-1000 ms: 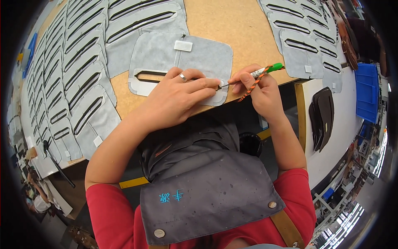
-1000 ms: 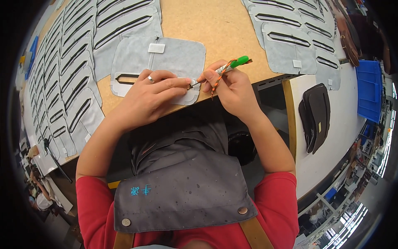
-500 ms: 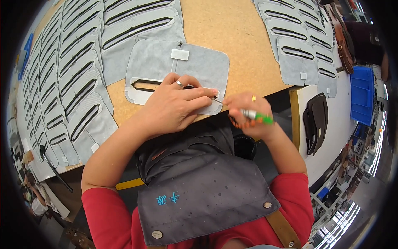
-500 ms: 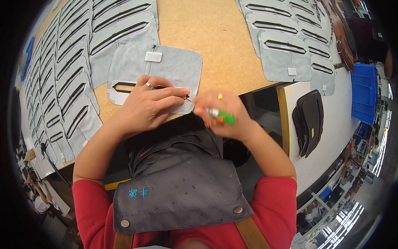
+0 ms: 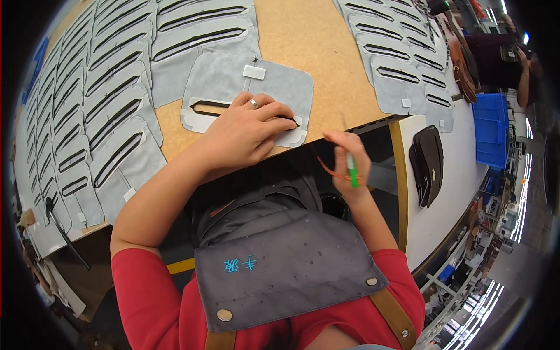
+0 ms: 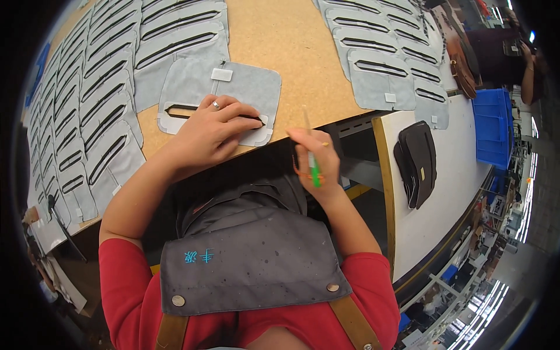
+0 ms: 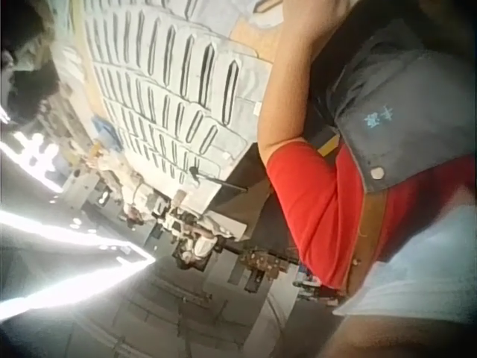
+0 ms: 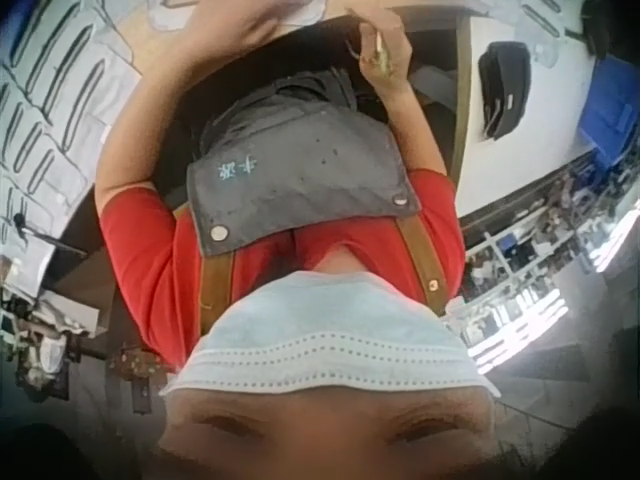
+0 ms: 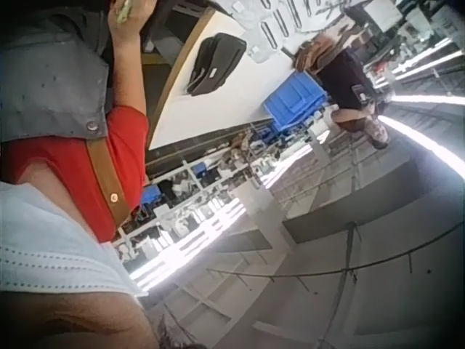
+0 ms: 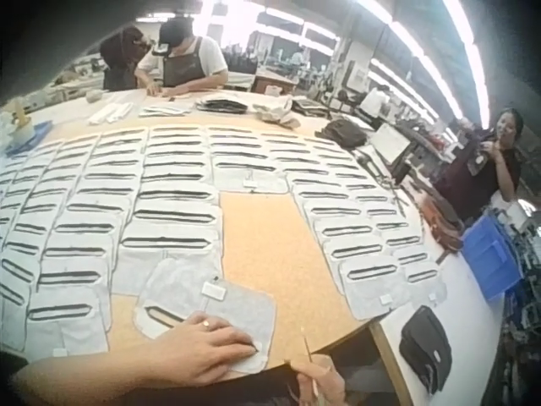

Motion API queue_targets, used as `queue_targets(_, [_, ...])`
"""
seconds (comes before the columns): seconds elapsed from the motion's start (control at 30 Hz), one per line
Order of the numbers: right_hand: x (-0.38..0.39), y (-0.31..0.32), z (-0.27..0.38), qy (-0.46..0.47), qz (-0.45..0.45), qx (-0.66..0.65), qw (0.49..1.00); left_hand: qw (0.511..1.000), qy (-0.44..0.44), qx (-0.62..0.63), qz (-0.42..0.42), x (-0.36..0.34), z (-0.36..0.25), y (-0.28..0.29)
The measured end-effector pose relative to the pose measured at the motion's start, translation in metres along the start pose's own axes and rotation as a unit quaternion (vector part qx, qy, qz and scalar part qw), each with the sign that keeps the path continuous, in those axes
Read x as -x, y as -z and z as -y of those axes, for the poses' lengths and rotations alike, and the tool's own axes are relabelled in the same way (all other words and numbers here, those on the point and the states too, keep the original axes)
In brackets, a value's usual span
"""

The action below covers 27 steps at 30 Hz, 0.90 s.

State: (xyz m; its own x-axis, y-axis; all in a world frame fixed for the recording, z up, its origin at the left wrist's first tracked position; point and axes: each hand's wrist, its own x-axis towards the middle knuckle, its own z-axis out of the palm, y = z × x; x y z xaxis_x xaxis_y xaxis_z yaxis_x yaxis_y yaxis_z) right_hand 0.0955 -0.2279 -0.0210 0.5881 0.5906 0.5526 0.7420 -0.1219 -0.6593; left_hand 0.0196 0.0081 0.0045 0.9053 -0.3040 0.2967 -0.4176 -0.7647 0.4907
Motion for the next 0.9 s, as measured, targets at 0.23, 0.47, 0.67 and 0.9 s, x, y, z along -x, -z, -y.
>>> queue_targets(0.23, [0.007,-0.048,-0.011,0.049,0.050,0.009,0.998,0.998,-0.017,-0.054,-0.008,0.006,0.001,-0.013])
queue_targets(0.47, [0.000,-0.036,-0.005,0.114,0.013,0.146,0.983,0.989,-0.048,-0.140,-0.001,-0.008,-0.007,-0.010])
queue_targets(0.67, [-0.004,-0.038,-0.001,0.108,-0.051,0.109,0.987,0.980,-0.045,-0.193,0.027,-0.008,-0.006,-0.007])
queue_targets(0.9, [0.014,-0.042,-0.002,0.131,-0.007,0.143,0.981,0.971,-0.053,-0.227,0.057,0.010,-0.006,-0.016])
